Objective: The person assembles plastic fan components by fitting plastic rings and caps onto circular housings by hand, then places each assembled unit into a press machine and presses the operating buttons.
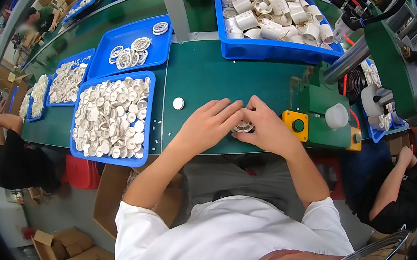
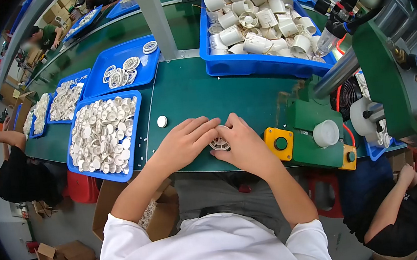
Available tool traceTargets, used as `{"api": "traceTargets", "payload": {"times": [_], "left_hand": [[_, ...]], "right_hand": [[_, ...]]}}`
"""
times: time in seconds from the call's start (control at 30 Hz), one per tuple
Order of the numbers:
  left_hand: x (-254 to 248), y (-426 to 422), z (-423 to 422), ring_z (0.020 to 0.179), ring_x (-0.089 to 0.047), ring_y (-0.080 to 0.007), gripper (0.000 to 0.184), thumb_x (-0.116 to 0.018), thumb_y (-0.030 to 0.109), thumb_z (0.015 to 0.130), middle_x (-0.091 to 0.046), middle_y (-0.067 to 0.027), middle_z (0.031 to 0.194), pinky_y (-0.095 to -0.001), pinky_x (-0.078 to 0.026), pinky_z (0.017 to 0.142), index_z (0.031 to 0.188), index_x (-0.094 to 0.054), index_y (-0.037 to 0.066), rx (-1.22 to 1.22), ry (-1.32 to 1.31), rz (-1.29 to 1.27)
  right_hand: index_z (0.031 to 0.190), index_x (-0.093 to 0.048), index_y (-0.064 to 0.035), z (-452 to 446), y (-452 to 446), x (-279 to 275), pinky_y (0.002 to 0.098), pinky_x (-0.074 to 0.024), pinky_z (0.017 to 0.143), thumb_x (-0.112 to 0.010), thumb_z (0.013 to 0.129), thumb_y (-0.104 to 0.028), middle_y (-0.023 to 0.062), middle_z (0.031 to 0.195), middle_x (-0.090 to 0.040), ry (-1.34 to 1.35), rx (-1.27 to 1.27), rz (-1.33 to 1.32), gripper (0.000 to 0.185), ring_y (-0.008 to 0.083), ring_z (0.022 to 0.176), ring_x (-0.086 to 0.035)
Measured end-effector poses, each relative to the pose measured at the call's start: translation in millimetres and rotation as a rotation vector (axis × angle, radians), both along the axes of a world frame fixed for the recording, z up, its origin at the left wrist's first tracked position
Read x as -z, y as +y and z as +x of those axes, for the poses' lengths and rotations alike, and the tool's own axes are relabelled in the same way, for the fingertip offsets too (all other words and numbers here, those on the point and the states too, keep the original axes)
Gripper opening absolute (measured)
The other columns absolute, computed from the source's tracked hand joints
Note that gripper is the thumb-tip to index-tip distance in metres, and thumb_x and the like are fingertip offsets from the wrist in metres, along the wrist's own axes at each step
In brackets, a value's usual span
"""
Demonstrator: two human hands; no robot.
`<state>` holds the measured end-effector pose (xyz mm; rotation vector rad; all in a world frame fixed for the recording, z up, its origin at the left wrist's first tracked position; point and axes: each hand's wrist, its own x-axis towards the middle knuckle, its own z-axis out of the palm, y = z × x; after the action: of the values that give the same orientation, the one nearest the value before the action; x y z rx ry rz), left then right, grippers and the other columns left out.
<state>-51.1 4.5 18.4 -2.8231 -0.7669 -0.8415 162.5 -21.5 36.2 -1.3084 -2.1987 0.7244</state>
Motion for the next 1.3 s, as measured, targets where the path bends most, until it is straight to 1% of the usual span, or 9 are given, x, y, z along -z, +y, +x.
{"api": "traceTargets", "payload": {"times": [0.1,0.17,0.47,0.7,0.87,0.93,1.03,1.17,1.3], "left_hand": [[-5,0,-4,0.105,-0.064,-0.0260,0.032,-0.066,0.011,0.082,-0.066,-0.0100,0.118,-0.0378,-0.053,0.089,0.113,-0.063,0.005,-0.024,0.059,-0.012],[-7,-2,-9,0.100,-0.065,-0.0252,0.029,-0.066,0.011,0.082,-0.068,-0.0089,0.110,-0.0370,-0.053,0.086,0.110,-0.064,0.004,-0.049,0.124,-0.046],[48,-22,-12,0.080,-0.061,-0.0301,0.026,-0.071,0.002,0.074,-0.062,-0.0097,0.083,-0.0415,-0.050,0.069,0.100,-0.073,0.003,-0.212,-0.335,-0.260],[10,-52,-36,0.104,-0.065,-0.0326,0.026,-0.074,0.002,0.081,-0.069,-0.0118,0.110,-0.0432,-0.052,0.086,0.107,-0.072,0.003,-0.387,-0.515,-0.270],[-4,-61,-124,0.129,-0.053,-0.0421,0.044,-0.077,0.016,0.087,-0.059,-0.0184,0.138,-0.0528,-0.042,0.108,0.129,-0.067,0.008,-1.017,-0.256,-0.254],[-4,-63,-139,0.145,-0.034,-0.0491,0.057,-0.076,0.035,0.091,-0.045,-0.0204,0.154,-0.0659,-0.027,0.115,0.141,-0.060,0.012,-1.370,-0.019,-0.173],[2,-58,-152,0.151,-0.021,-0.0524,0.070,-0.073,0.049,0.091,-0.034,-0.0199,0.162,-0.0729,-0.016,0.115,0.148,-0.054,0.014,-1.376,-0.110,-0.421],[11,-56,-152,0.145,-0.029,-0.0513,0.060,-0.077,0.045,0.087,-0.043,-0.0194,0.154,-0.0686,-0.025,0.112,0.135,-0.064,0.011,-1.284,-0.158,-0.396],[8,-54,-157,0.128,-0.050,-0.0402,0.043,-0.082,0.025,0.084,-0.053,-0.0168,0.141,-0.0505,-0.037,0.108,0.122,-0.068,0.009,-1.054,-0.337,-0.379]], "right_hand": [[0.119,-0.069,-0.0106,0,-2,-6,0.0429,-0.0523,0.088,-0.086,0.079,-0.023,0.0144,0.102,-0.052,-0.031,-0.017,-0.081,0.045,0.0327,0.100,-0.059],[0.119,-0.069,-0.0102,-2,-5,-5,0.0412,-0.0523,0.082,-0.087,0.077,-0.021,0.0125,0.100,-0.052,0.019,0.014,-0.058,0.047,0.0303,0.092,-0.059],[0.124,-0.067,-0.0110,-14,-11,-6,0.0424,-0.0540,0.079,-0.090,0.075,-0.024,0.0142,0.101,-0.055,0.044,0.118,-0.059,0.056,0.0336,0.087,-0.063],[0.133,-0.061,-0.0074,-28,13,-64,0.0460,-0.0552,0.084,-0.091,0.073,-0.037,0.0186,0.112,-0.061,-0.341,-0.035,0.035,0.073,0.0387,0.101,-0.064],[0.130,-0.062,-0.0066,-112,99,-85,0.0451,-0.0531,0.093,-0.079,0.087,-0.024,0.0185,0.113,-0.064,-0.225,-0.256,0.213,0.050,0.0373,0.108,-0.063],[0.132,-0.062,-0.0076,-157,146,-63,0.0455,-0.0528,0.096,-0.074,0.090,-0.015,0.0189,0.118,-0.063,-0.223,-0.320,0.266,0.045,0.0379,0.112,-0.062],[0.136,-0.061,-0.0102,-214,208,-21,0.0462,-0.0521,0.100,-0.071,0.090,-0.011,0.0202,0.130,-0.060,-0.179,-0.371,0.375,0.047,0.0401,0.119,-0.059],[0.140,-0.061,-0.0198,-265,243,12,0.0511,-0.0529,0.101,-0.067,0.092,-0.010,0.0206,0.144,-0.054,-0.177,-0.400,0.520,0.049,0.0408,0.125,-0.057],[0.134,-0.067,-0.0222,-282,266,30,0.0524,-0.0550,0.097,-0.070,0.092,-0.014,0.0150,0.136,-0.060,-0.248,-0.472,0.395,0.043,0.0364,0.121,-0.061]]}}
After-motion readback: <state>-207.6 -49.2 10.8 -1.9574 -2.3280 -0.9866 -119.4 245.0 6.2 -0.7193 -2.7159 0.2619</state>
